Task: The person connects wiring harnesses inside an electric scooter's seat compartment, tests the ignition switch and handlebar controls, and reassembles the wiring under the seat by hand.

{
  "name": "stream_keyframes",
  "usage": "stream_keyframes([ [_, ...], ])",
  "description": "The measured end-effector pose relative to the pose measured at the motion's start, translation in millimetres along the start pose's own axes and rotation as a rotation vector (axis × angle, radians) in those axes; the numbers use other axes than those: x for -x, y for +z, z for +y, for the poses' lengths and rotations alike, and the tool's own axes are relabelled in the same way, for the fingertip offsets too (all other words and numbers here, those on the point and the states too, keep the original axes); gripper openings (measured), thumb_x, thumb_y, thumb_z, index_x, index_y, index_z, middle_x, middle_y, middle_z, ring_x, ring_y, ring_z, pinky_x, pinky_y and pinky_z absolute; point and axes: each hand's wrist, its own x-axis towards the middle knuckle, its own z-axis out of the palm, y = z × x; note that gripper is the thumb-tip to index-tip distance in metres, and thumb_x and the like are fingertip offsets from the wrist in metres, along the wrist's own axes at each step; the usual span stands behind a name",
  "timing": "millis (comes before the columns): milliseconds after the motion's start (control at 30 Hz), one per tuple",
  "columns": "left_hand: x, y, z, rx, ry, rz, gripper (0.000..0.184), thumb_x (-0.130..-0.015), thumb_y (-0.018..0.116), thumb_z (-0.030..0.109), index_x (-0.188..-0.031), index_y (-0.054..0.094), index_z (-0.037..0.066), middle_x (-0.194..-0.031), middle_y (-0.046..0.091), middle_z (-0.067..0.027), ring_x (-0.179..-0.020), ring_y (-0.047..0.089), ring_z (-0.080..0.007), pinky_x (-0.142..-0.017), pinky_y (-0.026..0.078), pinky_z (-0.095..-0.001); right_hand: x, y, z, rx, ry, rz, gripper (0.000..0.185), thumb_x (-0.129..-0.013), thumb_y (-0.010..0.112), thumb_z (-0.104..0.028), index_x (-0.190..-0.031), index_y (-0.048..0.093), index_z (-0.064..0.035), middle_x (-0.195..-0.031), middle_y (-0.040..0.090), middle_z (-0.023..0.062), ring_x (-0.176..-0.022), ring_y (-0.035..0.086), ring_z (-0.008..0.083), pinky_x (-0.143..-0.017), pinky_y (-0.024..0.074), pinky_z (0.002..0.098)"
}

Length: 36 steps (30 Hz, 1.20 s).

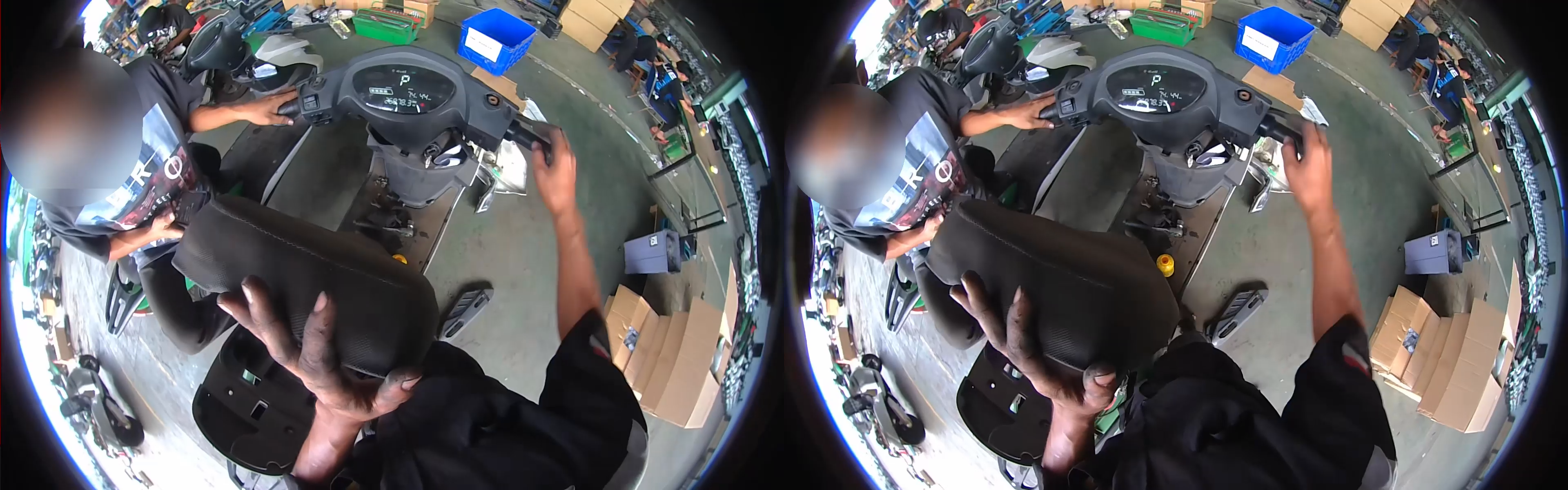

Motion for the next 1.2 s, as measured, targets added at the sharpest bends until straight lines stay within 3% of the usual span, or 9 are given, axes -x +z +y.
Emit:
stream_keyframes([
  [33, -0.6, 1.5, 0.3, -0.006, 0.006, -0.023, 0.095, -0.086, 0.045, 0.081, -0.146, 0.044, 0.008, -0.158, 0.022, -0.0339, -0.148, 0.008, -0.0558, -0.114, 0.008, -0.0741, -14.9, -8.1, 11.0, 0.160, 0.038, -0.228, 0.048, -0.085, 0.069, -0.021, -0.129, 0.057, -0.0046, -0.127, 0.059, 0.0217, -0.122, 0.057, 0.0376, -0.098, 0.0458, 0.0520],
  [167, -1.4, 6.4, 3.8, -0.017, 0.011, -0.051, 0.095, -0.085, 0.046, 0.082, -0.146, 0.043, 0.010, -0.158, 0.021, -0.0329, -0.148, 0.008, -0.0564, -0.114, 0.008, -0.0750, -48.3, -8.6, 10.9, 0.566, 0.095, -0.743, 0.085, -0.077, 0.078, -0.031, -0.149, 0.040, -0.0082, -0.146, 0.045, 0.0171, -0.138, 0.043, 0.0371, -0.113, 0.0328, 0.0573],
  [433, -5.8, 7.1, 1.0, 0.070, -0.008, -0.034, 0.095, -0.078, 0.055, 0.085, -0.144, 0.048, 0.017, -0.160, 0.019, -0.0306, -0.148, 0.003, -0.0573, -0.109, 0.003, -0.0811, -57.0, 11.3, 4.2, 0.607, 0.222, -0.647, 0.082, -0.076, 0.080, -0.032, -0.148, 0.044, -0.0141, -0.142, 0.052, 0.0163, -0.139, 0.044, 0.0348, -0.112, 0.0316, 0.0616],
  [533, -11.8, 3.8, 1.0, 0.064, -0.015, -0.047, 0.097, -0.076, 0.054, 0.087, -0.145, 0.047, 0.019, -0.161, 0.018, -0.0284, -0.148, 0.003, -0.0575, -0.110, 0.003, -0.0808, -57.4, 5.0, -4.7, 0.620, 0.272, -0.652, 0.085, -0.075, 0.081, -0.031, -0.150, 0.042, -0.0182, -0.142, 0.052, 0.0163, -0.138, 0.044, 0.0351, -0.113, 0.0303, 0.0619],
  [600, -16.9, 5.4, 0.6, -0.045, 0.041, -0.046, 0.097, -0.084, 0.042, 0.086, -0.148, 0.040, 0.014, -0.159, 0.021, -0.0307, -0.147, 0.010, -0.0583, -0.111, 0.014, -0.0783, -54.5, 7.8, -2.5, 0.608, 0.191, -0.543, 0.091, -0.074, 0.082, -0.029, -0.153, 0.038, -0.0190, -0.141, 0.053, 0.0167, -0.138, 0.045, 0.0354, -0.114, 0.0300, 0.0624],
  [933, -22.6, 5.0, -3.6, -0.053, 0.046, -0.041, 0.097, -0.085, 0.040, 0.085, -0.148, 0.040, 0.011, -0.156, 0.024, -0.0356, -0.147, 0.013, -0.0573, -0.112, 0.014, -0.0770, -58.0, 16.6, 7.1, 0.661, 0.133, -0.459, 0.098, -0.071, 0.082, -0.028, -0.156, 0.033, -0.0199, -0.140, 0.054, 0.0161, -0.135, 0.047, 0.0349, -0.112, 0.0329, 0.0604],
  [1033, -23.5, 7.8, -2.9, 0.038, -0.015, -0.049, 0.098, -0.077, 0.049, 0.089, -0.149, 0.041, 0.023, -0.160, 0.017, -0.0274, -0.146, 0.004, -0.0595, -0.109, 0.009, -0.0813, -65.2, 15.8, 6.5, 0.693, 0.193, -0.541, 0.098, -0.072, 0.081, -0.028, -0.156, 0.032, -0.0203, -0.140, 0.053, 0.0152, -0.135, 0.046, 0.0340, -0.112, 0.0324, 0.0600],
  [1100, -25.0, 10.8, -4.2, -0.052, 0.038, -0.040, 0.097, -0.087, 0.039, 0.084, -0.145, 0.041, 0.007, -0.154, 0.023, -0.0388, -0.146, 0.018, -0.0565, -0.113, 0.019, -0.0737, -64.6, 16.8, 5.8, 0.679, 0.191, -0.537, 0.096, -0.072, 0.081, -0.027, -0.155, 0.034, -0.0199, -0.141, 0.053, 0.0147, -0.136, 0.046, 0.0334, -0.113, 0.0323, 0.0599],
  [1200, -27.1, 16.4, -7.7, -0.053, 0.033, -0.048, 0.098, -0.086, 0.039, 0.084, -0.145, 0.041, 0.006, -0.154, 0.023, -0.0395, -0.146, 0.019, -0.0562, -0.113, 0.021, -0.0719, -60.9, 18.6, 6.6, 0.675, 0.183, -0.535, 0.090, -0.072, 0.080, -0.027, -0.152, 0.038, -0.0187, -0.141, 0.054, 0.0135, -0.136, 0.046, 0.0324, -0.113, 0.0324, 0.0590],
])
